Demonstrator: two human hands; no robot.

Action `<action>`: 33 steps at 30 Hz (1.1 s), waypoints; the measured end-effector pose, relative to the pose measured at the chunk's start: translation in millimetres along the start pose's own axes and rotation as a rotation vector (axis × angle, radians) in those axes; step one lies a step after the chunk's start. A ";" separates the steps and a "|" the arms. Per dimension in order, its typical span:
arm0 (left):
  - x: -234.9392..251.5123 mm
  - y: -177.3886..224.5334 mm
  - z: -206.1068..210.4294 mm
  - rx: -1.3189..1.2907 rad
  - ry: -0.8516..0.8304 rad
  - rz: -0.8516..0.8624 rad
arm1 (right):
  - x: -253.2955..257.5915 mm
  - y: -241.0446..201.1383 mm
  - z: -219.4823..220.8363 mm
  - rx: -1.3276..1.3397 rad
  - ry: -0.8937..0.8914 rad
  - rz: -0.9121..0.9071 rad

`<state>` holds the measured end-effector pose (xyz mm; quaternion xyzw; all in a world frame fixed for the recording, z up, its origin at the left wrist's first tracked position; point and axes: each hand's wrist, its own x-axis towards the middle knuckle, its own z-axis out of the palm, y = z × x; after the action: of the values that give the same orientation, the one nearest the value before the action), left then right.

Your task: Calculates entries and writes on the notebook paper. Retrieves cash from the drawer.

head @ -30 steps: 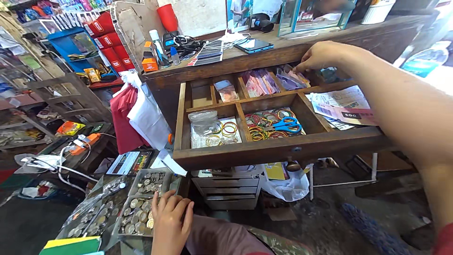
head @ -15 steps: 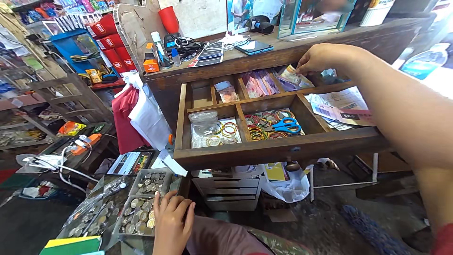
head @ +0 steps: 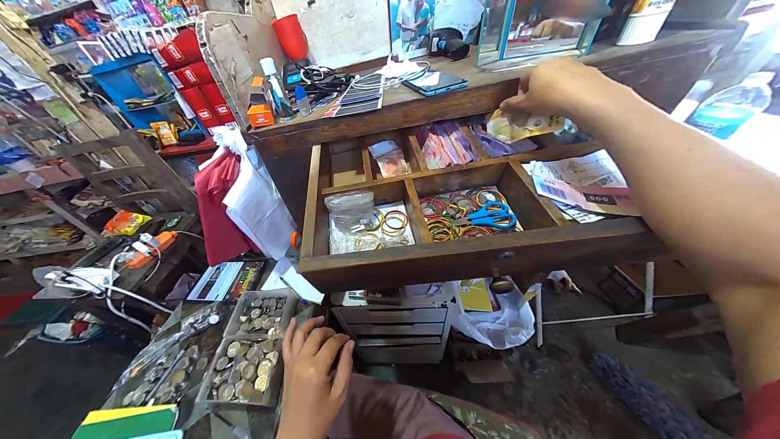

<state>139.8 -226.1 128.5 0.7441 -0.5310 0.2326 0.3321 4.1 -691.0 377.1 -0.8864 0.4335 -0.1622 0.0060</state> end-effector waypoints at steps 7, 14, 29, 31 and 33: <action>38.1 60.9 -12.0 -1.064 0.032 -0.170 | -193.1 -109.4 11.2 0.261 0.609 -0.988; 59.2 110.9 -17.6 -1.604 0.297 -0.686 | -209.2 -123.0 29.8 0.538 -0.144 -1.270; 36.2 84.9 -14.6 -1.463 0.338 -0.912 | 19.7 20.4 25.2 0.034 -0.129 0.045; 34.7 83.5 -15.0 -1.452 0.344 -0.929 | 28.2 29.0 33.4 0.046 -0.122 0.018; 33.9 81.7 -15.6 -1.442 0.355 -0.941 | 24.9 32.4 26.9 0.069 -0.094 -0.001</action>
<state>73.8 -253.6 182.9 0.4475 -0.1274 -0.2084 0.8603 1.4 -733.9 353.8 -0.8926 0.4262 -0.1355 0.0568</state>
